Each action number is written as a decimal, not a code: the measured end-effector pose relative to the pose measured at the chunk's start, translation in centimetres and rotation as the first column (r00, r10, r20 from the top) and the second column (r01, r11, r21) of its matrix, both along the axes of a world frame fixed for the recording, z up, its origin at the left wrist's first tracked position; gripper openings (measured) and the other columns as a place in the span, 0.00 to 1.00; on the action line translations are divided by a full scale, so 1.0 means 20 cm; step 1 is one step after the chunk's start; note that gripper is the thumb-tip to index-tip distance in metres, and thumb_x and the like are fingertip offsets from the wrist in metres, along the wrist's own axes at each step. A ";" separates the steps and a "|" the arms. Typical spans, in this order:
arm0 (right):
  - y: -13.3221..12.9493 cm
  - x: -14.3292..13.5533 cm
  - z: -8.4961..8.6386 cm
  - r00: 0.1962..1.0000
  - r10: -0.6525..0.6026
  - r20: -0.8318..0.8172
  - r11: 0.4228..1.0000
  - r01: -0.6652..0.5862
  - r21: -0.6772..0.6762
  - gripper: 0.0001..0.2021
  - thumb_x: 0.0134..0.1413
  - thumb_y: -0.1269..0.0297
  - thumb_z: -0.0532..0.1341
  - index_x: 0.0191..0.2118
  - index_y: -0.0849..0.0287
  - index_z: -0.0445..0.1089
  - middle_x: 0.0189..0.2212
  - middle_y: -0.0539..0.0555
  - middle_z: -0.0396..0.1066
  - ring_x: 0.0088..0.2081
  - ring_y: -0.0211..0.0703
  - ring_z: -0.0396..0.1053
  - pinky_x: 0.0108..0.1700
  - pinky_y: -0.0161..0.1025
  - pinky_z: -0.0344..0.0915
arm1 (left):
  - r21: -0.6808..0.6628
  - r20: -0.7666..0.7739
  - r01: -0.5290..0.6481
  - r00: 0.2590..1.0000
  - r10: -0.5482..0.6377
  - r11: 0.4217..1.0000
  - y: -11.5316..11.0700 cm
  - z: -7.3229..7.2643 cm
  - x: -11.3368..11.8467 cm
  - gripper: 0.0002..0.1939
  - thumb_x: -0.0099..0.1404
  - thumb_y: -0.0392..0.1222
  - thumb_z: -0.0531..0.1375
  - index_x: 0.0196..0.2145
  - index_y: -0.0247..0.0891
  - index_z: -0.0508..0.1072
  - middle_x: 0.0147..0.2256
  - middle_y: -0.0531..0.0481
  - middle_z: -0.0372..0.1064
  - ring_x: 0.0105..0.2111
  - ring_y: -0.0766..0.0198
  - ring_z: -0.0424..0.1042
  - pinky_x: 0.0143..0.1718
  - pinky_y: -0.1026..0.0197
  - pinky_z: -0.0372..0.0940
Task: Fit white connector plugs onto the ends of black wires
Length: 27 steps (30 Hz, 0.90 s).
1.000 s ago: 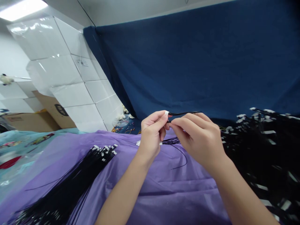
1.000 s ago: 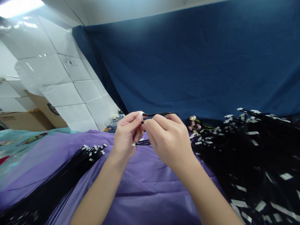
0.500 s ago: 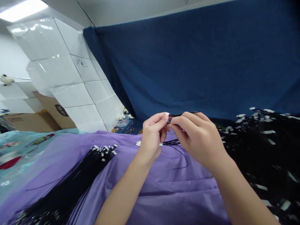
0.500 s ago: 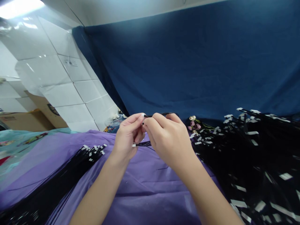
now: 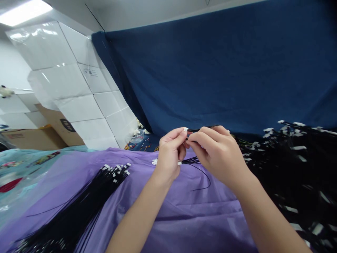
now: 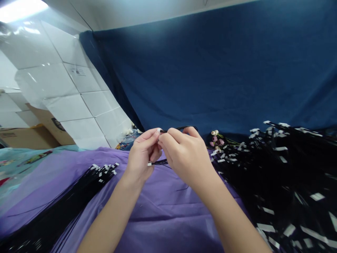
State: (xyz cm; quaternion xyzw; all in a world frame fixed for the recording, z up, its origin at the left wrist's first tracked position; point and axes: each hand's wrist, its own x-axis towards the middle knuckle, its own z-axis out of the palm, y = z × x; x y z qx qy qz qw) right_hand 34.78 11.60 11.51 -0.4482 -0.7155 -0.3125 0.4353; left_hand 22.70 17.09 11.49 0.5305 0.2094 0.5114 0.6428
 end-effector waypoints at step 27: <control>-0.05 0.04 0.03 0.985 0.078 -0.153 0.995 -0.088 -0.056 0.06 0.57 0.69 0.61 0.41 0.61 0.73 0.29 0.50 0.69 0.31 0.37 0.65 0.34 0.36 0.62 | -0.107 0.138 -0.017 0.990 0.032 0.994 0.03 0.07 -0.04 0.07 0.66 0.42 0.56 0.36 0.34 0.68 0.19 0.59 0.54 0.10 0.77 0.49 0.12 0.70 0.42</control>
